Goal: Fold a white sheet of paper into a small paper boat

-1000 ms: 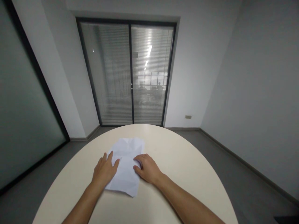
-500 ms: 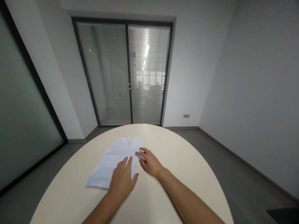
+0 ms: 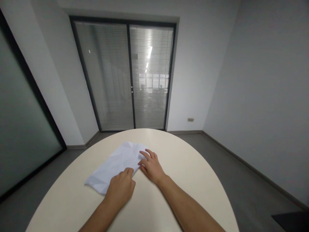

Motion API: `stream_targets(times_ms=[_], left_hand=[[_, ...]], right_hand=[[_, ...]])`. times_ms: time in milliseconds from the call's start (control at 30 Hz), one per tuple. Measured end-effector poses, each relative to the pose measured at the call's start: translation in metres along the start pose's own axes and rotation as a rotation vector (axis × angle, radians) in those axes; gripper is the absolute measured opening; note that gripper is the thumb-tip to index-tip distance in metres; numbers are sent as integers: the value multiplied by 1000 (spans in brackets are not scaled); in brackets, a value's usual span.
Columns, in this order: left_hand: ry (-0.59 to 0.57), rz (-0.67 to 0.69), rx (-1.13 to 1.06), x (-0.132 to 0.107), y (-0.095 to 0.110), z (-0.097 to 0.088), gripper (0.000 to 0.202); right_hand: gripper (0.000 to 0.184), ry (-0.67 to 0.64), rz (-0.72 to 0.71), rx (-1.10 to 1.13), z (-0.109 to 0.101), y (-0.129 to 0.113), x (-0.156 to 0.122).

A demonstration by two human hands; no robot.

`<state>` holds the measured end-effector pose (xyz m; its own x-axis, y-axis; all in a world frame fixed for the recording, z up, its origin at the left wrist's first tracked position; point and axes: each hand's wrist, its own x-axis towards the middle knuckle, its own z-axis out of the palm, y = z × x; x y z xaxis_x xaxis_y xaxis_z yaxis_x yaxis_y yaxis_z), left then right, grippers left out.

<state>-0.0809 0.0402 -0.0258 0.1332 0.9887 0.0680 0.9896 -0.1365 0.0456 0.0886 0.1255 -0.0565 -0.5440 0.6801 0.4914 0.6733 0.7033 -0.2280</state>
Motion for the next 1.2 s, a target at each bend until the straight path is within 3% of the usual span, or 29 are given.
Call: stream_targets(times_ms=[200, 300, 367, 467, 533, 633, 700, 833, 967, 1100, 1200], left_hand=[[43, -21, 39, -4, -14, -8, 43], [174, 35, -26, -5, -28, -12, 44], [266, 78, -60, -4, -39, -15, 43], [388, 86, -99, -4, -58, -21, 39], [470, 66, -152, -3, -71, -24, 37], [553, 22, -346, -2, -88, -28, 39], [589, -47, -521, -2, -94, -32, 40], [557, -177, -819, -1, -103, -41, 47], [473, -237, -1026, 5, -109, -44, 54], [328, -273, -1130, 10, -114, -40, 61], [213, -345, -1128, 14, -123, -27, 56]], right_hand=[[20, 2, -129, 23, -15, 0, -5], [32, -6, -64, 2, -23, 17, -7], [29, 16, 50, 35, -30, 31, -8], [17, 39, 106, 269, -40, 47, -10], [10, 124, 150, 439, -46, 50, -9], [26, 263, 232, 637, -51, 48, -6], [36, 274, 237, 717, -53, 45, -4], [33, 216, 253, 817, -54, 43, -3], [35, 305, 362, 1002, -53, 45, 1], [45, 448, 526, 1072, -48, 50, 8], [57, 440, 609, 1146, -36, 56, 6]])
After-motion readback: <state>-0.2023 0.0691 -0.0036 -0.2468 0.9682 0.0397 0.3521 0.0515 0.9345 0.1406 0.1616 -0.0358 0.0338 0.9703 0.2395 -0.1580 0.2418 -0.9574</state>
